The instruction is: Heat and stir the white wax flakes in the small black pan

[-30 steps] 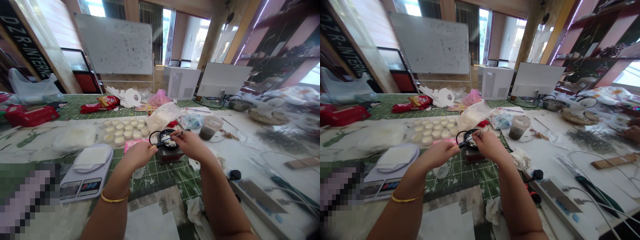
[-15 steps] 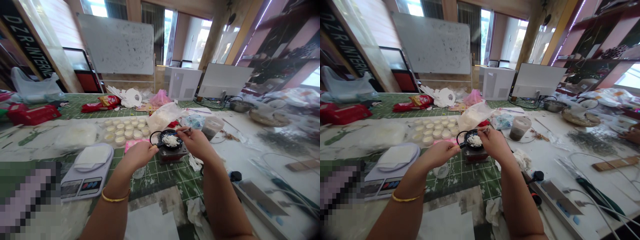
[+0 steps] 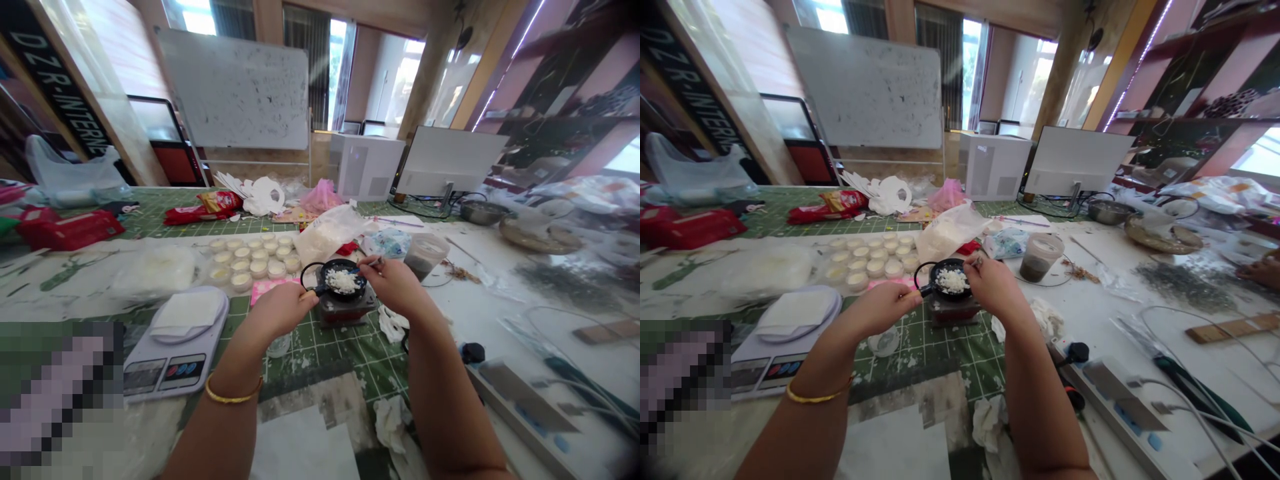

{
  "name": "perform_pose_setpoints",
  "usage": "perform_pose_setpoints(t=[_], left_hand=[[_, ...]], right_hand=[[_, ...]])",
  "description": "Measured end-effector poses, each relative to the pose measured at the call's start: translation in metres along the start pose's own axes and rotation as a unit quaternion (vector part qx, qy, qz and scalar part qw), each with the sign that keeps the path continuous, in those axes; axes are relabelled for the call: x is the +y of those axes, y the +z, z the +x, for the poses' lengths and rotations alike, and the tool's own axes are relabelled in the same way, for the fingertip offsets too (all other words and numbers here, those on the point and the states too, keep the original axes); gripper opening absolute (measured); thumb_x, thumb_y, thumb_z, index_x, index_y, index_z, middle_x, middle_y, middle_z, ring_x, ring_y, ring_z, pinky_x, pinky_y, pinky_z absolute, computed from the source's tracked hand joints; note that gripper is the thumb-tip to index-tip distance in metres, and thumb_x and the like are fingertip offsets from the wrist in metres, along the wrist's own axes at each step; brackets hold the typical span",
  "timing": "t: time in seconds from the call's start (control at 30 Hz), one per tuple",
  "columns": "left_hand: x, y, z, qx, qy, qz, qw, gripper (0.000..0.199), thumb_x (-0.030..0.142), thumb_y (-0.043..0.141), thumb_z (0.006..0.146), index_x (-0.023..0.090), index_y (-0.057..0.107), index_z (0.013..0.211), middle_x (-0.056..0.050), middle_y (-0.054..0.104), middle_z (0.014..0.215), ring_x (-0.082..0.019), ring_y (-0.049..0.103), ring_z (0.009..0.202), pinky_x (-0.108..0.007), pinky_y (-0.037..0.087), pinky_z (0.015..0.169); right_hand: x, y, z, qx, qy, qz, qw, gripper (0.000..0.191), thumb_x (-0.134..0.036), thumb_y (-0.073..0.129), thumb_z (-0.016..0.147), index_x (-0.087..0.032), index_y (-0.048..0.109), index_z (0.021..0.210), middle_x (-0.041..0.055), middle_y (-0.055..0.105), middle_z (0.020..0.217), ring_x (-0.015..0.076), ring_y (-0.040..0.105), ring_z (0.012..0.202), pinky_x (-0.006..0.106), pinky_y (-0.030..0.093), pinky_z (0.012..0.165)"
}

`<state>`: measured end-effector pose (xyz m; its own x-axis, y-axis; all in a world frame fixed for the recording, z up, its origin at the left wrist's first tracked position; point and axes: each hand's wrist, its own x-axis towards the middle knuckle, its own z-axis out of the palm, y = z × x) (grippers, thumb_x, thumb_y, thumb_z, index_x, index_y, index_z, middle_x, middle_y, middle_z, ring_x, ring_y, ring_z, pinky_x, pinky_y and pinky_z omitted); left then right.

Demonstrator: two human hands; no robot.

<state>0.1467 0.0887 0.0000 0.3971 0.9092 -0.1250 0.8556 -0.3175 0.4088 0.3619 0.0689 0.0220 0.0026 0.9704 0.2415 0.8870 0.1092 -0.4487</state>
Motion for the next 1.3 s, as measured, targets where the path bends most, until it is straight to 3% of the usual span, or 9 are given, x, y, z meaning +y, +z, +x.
perform_pose_setpoints(t=[0.1, 0.23, 0.43, 0.83, 0.97, 1.1, 1.3], left_hand=[[0.0, 0.0, 0.0, -0.004, -0.001, 0.001, 1.0, 0.043, 0.051, 0.031, 0.08, 0.017, 0.05, 0.06, -0.005, 0.059, 0.065, -0.014, 0.047, 0.058, -0.025, 0.024, 0.05], [0.0, 0.001, 0.0, 0.0, -0.006, -0.003, 1.0, 0.043, 0.051, 0.031, 0.08, 0.017, 0.05, 0.061, -0.006, 0.06, 0.066, -0.014, 0.048, 0.058, -0.025, 0.024, 0.051], [0.0, 0.0, 0.0, -0.005, -0.001, 0.001, 1.0, 0.043, 0.05, 0.032, 0.079, 0.016, 0.05, 0.061, -0.005, 0.059, 0.066, -0.014, 0.048, 0.059, -0.025, 0.025, 0.051], [-0.001, 0.001, 0.001, 0.005, 0.005, -0.006, 1.0, 0.041, 0.049, 0.032, 0.079, 0.017, 0.047, 0.058, -0.005, 0.058, 0.065, -0.014, 0.047, 0.059, -0.025, 0.025, 0.052], [-0.001, 0.001, 0.001, 0.0, 0.002, -0.006, 1.0, 0.042, 0.051, 0.032, 0.079, 0.017, 0.048, 0.059, -0.005, 0.058, 0.065, -0.014, 0.047, 0.058, -0.025, 0.024, 0.051], [0.001, 0.0, 0.001, 0.001, -0.001, -0.006, 1.0, 0.042, 0.05, 0.032, 0.079, 0.017, 0.047, 0.059, -0.005, 0.058, 0.065, -0.014, 0.048, 0.059, -0.025, 0.025, 0.051], [0.001, -0.001, 0.0, -0.002, -0.001, -0.005, 1.0, 0.041, 0.05, 0.033, 0.079, 0.017, 0.048, 0.06, -0.005, 0.059, 0.064, -0.014, 0.048, 0.058, -0.025, 0.025, 0.051]], right_hand=[[-0.001, -0.002, -0.001, 0.017, 0.017, 0.009, 1.0, 0.028, -0.033, 0.038, 0.086, -0.021, 0.063, 0.092, 0.0045, 0.066, 0.087, 0.0186, 0.059, 0.083, 0.027, 0.037, 0.07], [-0.002, -0.004, -0.003, -0.015, -0.008, 0.008, 1.0, 0.027, -0.031, 0.038, 0.085, -0.02, 0.063, 0.086, 0.0041, 0.066, 0.083, 0.0173, 0.058, 0.079, 0.025, 0.037, 0.067], [-0.006, -0.01, -0.01, -0.004, 0.014, 0.007, 1.0, 0.032, -0.039, 0.037, 0.085, -0.02, 0.063, 0.084, 0.0048, 0.065, 0.079, 0.0178, 0.058, 0.076, 0.026, 0.037, 0.066], [-0.011, -0.012, -0.013, -0.028, -0.004, -0.008, 1.0, 0.032, -0.036, 0.038, 0.085, -0.018, 0.063, 0.079, 0.0062, 0.066, 0.078, 0.0179, 0.058, 0.075, 0.026, 0.037, 0.066], [-0.01, -0.011, -0.012, 0.002, 0.004, 0.034, 0.999, 0.03, -0.037, 0.038, 0.085, -0.021, 0.063, 0.088, 0.0038, 0.067, 0.083, 0.0174, 0.059, 0.08, 0.026, 0.038, 0.069], [-0.01, -0.007, -0.01, -0.024, -0.022, 0.026, 0.999, 0.03, -0.037, 0.039, 0.085, -0.02, 0.063, 0.085, 0.0039, 0.066, 0.08, 0.0171, 0.058, 0.076, 0.027, 0.038, 0.067], [-0.01, -0.005, -0.011, -0.015, -0.019, 0.074, 0.997, 0.027, -0.037, 0.039, 0.085, -0.023, 0.062, 0.09, 0.0018, 0.066, 0.084, 0.0159, 0.059, 0.082, 0.026, 0.039, 0.071]])
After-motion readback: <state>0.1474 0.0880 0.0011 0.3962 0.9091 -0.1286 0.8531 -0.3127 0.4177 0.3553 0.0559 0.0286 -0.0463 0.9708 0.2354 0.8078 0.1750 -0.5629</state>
